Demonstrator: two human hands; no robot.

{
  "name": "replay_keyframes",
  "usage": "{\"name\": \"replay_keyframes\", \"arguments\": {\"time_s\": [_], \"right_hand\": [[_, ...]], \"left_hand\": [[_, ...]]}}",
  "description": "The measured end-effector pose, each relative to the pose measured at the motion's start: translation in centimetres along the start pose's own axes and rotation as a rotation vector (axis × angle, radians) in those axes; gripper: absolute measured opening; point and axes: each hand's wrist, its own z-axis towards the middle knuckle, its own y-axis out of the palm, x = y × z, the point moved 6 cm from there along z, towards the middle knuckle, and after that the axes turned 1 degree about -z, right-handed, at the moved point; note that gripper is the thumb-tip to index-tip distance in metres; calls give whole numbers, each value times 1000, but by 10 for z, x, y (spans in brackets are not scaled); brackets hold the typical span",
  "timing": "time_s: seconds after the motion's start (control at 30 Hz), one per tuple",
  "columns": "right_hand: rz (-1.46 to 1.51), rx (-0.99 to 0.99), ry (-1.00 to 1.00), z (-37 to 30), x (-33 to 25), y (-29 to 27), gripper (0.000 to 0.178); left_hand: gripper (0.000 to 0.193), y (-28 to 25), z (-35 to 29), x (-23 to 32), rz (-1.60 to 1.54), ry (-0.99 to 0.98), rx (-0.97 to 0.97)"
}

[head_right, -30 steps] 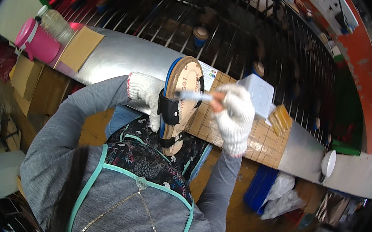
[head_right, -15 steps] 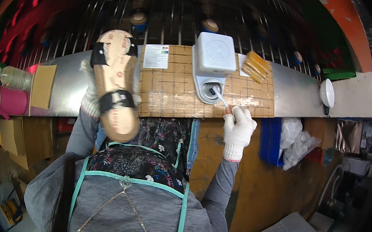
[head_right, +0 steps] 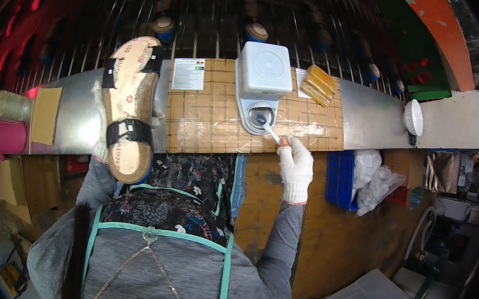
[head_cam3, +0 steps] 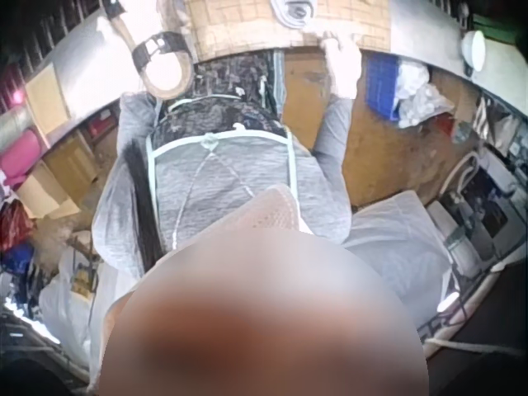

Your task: The person holds a blue and black sandal and repeatedly applies glue to the sole using a small brush. The person rotates the sandal to reach different areas and dips the brush into a container to reload glue.

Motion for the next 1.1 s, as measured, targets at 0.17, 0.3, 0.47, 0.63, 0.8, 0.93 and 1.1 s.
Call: {"name": "replay_keyframes", "arguments": {"time_s": [0.17, 0.3, 0.47, 0.63, 0.8, 0.93, 1.1], "right_hand": [[167, -17, -55, -3, -25, 16, 11], [-13, 251, -514, -16, -104, 22, 18], [81, 147, -646, -37, -158, 54, 21], [127, 46, -612, -35, -169, 81, 20], [22, 110, -735, -29, -186, 86, 19], [-47, 187, -817, -22, -202, 83, 17], [-107, 277, -870, -18, -215, 79, 16]], "left_hand": [[101, 1, 13, -17, 346, -44, 119], [92, 20, 19, -30, 484, -9, 141], [91, 37, 9, -22, 662, -20, 79], [83, 36, -8, -8, 844, 106, 77], [85, 28, -17, -4, 865, 148, 178], [91, 30, -18, 1, 957, 177, 178], [104, 34, -17, 8, 1098, 188, 179]]}}
